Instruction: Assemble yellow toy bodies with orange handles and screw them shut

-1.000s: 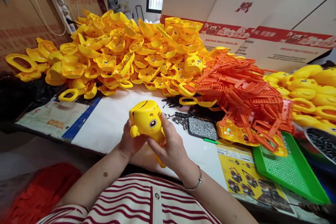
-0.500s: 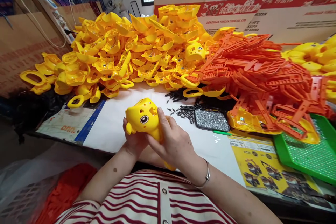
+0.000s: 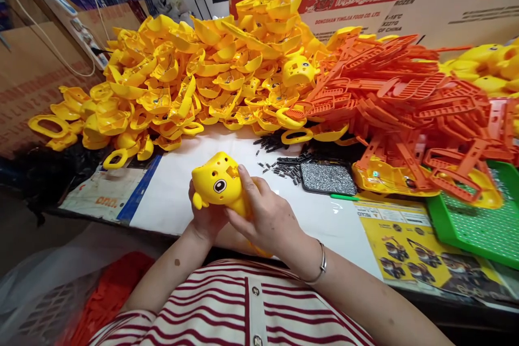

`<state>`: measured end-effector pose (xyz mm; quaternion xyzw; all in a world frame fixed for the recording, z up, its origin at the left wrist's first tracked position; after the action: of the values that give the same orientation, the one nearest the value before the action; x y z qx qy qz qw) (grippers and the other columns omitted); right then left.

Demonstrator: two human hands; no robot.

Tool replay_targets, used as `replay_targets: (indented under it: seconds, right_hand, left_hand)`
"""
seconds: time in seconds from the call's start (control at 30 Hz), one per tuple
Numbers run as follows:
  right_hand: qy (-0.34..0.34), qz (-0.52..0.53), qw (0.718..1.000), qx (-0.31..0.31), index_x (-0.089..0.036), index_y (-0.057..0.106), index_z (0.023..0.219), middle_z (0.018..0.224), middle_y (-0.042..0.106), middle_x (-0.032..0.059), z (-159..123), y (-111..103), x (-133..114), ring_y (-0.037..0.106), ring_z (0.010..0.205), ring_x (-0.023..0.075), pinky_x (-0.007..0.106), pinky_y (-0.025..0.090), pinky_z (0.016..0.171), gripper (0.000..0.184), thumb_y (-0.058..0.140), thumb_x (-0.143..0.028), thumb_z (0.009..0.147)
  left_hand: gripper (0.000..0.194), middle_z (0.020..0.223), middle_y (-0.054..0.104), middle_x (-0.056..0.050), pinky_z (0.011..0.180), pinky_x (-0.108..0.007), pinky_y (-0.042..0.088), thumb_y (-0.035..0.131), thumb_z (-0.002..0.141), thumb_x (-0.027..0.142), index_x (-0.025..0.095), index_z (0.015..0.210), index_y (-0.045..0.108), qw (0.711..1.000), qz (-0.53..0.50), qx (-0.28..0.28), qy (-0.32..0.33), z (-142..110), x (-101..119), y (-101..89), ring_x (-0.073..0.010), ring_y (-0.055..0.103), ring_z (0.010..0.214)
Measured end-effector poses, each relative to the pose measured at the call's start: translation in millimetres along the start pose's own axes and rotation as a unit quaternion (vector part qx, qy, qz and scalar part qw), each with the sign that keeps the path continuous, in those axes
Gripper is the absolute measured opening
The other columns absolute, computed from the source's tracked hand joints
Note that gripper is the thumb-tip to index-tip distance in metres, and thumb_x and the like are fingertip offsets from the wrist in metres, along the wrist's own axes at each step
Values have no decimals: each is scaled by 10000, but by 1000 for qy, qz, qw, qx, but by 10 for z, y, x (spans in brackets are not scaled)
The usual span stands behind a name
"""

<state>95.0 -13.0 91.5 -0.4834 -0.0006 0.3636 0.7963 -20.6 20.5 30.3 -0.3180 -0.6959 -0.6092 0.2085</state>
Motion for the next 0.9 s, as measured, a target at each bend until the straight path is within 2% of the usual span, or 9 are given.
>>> replay_targets:
  seconds: [0.1, 0.2, 0.43, 0.63, 0.8, 0.9]
  right_hand:
    - [35, -8, 999, -35, -195, 101, 1567, 1089, 630, 162, -9, 45, 39, 635, 715, 230, 345, 535, 547, 831, 493, -512, 906]
    - [62, -21, 996, -60, -161, 147, 1557, 1110, 620, 177, -11, 64, 48, 636, 737, 236, 351, 536, 559, 817, 486, -521, 906]
    - [18, -28, 998, -57, -175, 56, 1565, 1085, 625, 158, 25, 47, -3, 640, 755, 231, 337, 540, 570, 848, 481, -516, 915]
    - [44, -39, 997, -53, -145, 85, 1559, 1081, 629, 164, 26, 47, 10, 642, 724, 230, 342, 534, 552, 844, 474, -527, 914]
    - [41, -38, 996, -63, -146, 109, 1558, 1090, 631, 165, 29, 42, -14, 650, 734, 231, 343, 538, 562, 826, 470, -523, 917]
    - [53, -33, 996, -68, -146, 127, 1556, 1091, 635, 169, 21, 43, 7, 649, 727, 229, 341, 531, 558, 829, 477, -530, 910]
  left_hand:
    - [706, 988, 738, -76, 943, -397, 498, 564, 697, 725, 198, 1155, 666, 999, -26, 28, 32, -9, 22, -10, -277, 657, 996]
    - [651, 947, 741, -66, 914, -383, 504, 598, 685, 689, 200, 1106, 686, 997, -54, 37, 37, -13, 8, -15, -251, 667, 906]
    - [667, 997, 731, -87, 976, -449, 483, 613, 624, 717, 185, 1017, 701, 997, -72, 28, 7, 26, -23, -71, -315, 649, 1026]
    - [686, 1076, 713, -108, 1026, -465, 458, 586, 656, 725, 182, 1063, 683, 998, -52, 26, 12, 18, -23, -73, -355, 566, 1217]
    - [661, 1047, 722, -91, 1027, -471, 458, 588, 658, 729, 197, 1037, 693, 998, -51, 22, 20, 15, -4, -74, -348, 590, 1183]
    - [619, 1002, 732, -77, 1012, -429, 467, 610, 662, 709, 200, 1001, 706, 999, -34, 21, 32, 7, 19, -70, -308, 634, 1090]
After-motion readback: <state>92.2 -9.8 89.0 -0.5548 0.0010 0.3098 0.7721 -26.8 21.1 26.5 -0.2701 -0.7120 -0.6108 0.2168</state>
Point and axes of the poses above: each hand's wrist, its own z-axis towards the middle knuckle, its own y-axis out of the palm, x = y × z, the point moved 6 cm from there along z, towards the middle knuckle
